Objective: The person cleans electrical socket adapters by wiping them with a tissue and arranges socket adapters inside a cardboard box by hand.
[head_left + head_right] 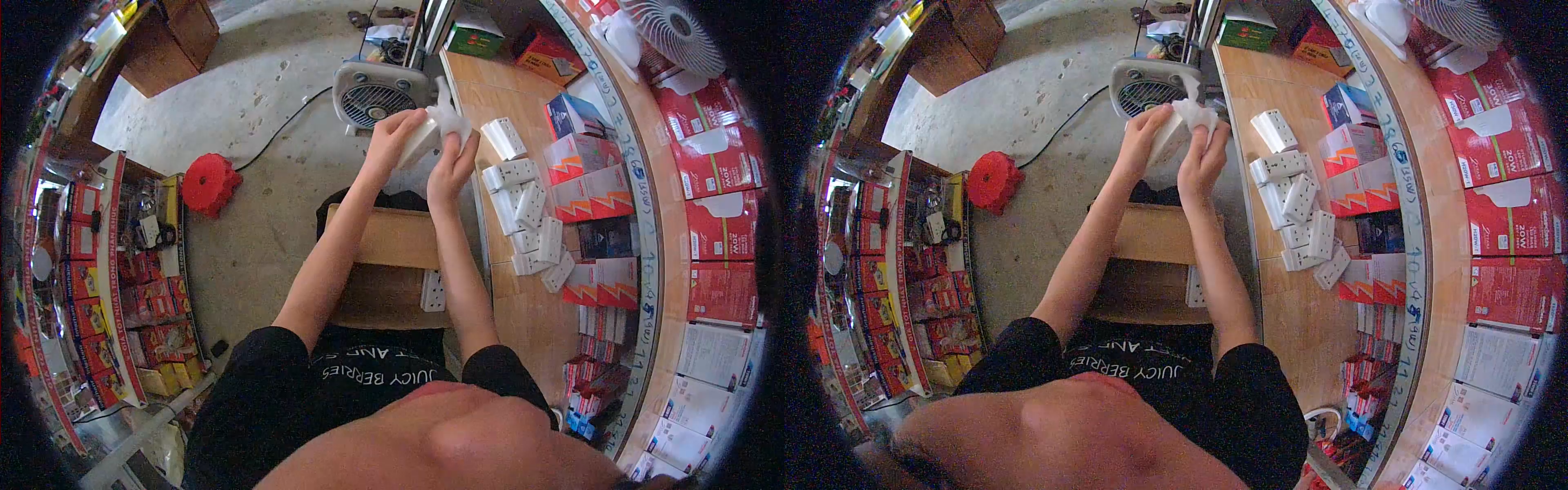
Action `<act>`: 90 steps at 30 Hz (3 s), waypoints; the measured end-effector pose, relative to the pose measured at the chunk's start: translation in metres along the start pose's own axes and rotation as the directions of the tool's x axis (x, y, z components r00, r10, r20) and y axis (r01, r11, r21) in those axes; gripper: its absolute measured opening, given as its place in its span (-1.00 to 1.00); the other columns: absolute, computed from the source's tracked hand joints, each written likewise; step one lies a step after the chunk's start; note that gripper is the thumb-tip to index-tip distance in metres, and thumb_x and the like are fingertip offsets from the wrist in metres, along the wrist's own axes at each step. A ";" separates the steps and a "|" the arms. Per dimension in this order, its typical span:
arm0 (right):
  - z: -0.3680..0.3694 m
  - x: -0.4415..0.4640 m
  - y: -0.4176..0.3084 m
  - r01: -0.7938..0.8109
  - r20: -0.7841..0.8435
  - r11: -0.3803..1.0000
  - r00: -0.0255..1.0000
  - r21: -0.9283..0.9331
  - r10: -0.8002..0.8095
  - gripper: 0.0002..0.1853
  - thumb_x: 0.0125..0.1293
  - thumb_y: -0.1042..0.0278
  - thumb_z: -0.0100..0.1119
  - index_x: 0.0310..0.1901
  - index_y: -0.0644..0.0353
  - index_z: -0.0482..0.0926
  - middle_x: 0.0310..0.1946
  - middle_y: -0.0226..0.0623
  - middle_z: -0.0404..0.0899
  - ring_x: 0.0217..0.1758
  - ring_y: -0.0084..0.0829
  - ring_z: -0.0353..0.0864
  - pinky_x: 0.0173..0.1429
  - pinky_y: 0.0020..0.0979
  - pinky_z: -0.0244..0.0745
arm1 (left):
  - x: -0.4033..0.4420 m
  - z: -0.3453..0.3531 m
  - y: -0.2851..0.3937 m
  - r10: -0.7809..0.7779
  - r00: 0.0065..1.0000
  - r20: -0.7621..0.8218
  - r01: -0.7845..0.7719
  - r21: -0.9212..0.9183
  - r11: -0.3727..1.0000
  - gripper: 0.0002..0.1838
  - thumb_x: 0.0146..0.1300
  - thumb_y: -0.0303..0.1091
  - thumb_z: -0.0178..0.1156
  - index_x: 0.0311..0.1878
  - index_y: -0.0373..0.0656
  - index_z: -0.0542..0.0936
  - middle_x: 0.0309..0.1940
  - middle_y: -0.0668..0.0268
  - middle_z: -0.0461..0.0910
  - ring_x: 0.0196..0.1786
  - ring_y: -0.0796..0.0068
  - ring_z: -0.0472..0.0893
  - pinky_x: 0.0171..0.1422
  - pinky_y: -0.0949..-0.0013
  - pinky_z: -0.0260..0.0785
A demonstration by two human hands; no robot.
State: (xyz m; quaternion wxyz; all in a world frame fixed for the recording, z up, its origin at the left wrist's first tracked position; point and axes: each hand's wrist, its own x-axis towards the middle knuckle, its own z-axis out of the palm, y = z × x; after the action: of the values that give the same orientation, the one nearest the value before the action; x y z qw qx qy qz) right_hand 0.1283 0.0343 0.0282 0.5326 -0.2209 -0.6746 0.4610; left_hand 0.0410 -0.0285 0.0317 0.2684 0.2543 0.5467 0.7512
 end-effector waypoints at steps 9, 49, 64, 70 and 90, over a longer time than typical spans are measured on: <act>0.004 -0.002 0.005 -0.031 -0.018 0.997 0.999 0.073 0.032 -0.69 0.38 0.27 -0.08 0.01 0.33 0.38 -0.18 -0.01 0.54 -0.14 -0.14 0.55 -0.06 -0.23 0.41 | 0.007 -0.004 -0.011 -0.101 0.994 0.037 0.107 -0.250 0.962 -0.62 0.30 -0.03 0.10 -0.11 -0.19 0.58 -0.28 0.42 0.54 -0.22 0.62 0.47 -0.11 0.50 0.32; 0.025 -0.024 0.013 -0.375 0.193 0.913 0.919 0.158 0.344 -0.66 0.33 0.27 -0.07 0.02 0.33 0.42 -0.10 -0.15 0.55 -0.07 -0.32 0.51 0.05 -0.31 0.37 | 0.021 -0.035 -0.033 -0.216 0.951 -0.219 -0.034 -0.773 0.633 -0.52 0.28 -0.03 -0.08 0.06 -0.24 0.36 -0.09 0.18 0.49 0.01 0.21 0.51 0.16 0.16 0.33; 0.012 -0.012 0.022 -0.513 0.072 0.819 0.855 0.257 0.513 -0.65 0.28 0.27 -0.02 0.00 0.33 0.46 -0.11 -0.17 0.54 -0.08 -0.32 0.49 0.07 -0.35 0.33 | 0.014 -0.004 -0.007 0.073 0.939 -0.337 -0.171 -0.270 0.948 -0.27 0.01 -0.32 0.44 0.10 -0.09 0.11 -0.17 0.25 0.50 -0.12 0.45 0.51 -0.06 0.40 0.35; 0.014 -0.015 0.022 -0.435 0.080 0.883 0.900 0.178 0.428 -0.67 0.29 0.26 -0.06 -0.06 0.34 0.48 -0.15 -0.13 0.54 -0.09 -0.30 0.49 0.07 -0.32 0.33 | 0.019 -0.009 -0.019 0.070 0.927 -0.368 -0.132 -0.146 0.980 -0.46 0.00 -0.33 0.44 -0.02 -0.19 0.35 -0.24 0.31 0.51 -0.22 0.54 0.53 -0.16 0.46 0.39; 0.014 -0.013 0.001 -0.101 0.213 0.972 0.966 -0.213 0.147 -0.71 0.40 0.43 -0.18 0.12 0.26 0.22 0.08 0.19 0.40 0.15 0.18 0.38 0.10 -0.08 0.35 | 0.014 0.002 -0.037 -0.088 0.987 -0.137 0.084 -0.037 0.996 -0.50 0.44 -0.03 -0.23 -0.01 -0.32 0.49 -0.13 0.16 0.54 -0.03 0.38 0.46 0.14 0.35 0.24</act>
State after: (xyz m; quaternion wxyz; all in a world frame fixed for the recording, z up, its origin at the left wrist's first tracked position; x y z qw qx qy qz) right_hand 0.1191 0.0193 0.0204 0.3970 -0.2611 -0.7588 0.4454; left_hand 0.0368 -0.0081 -0.0025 0.2660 0.1735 0.5629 0.7631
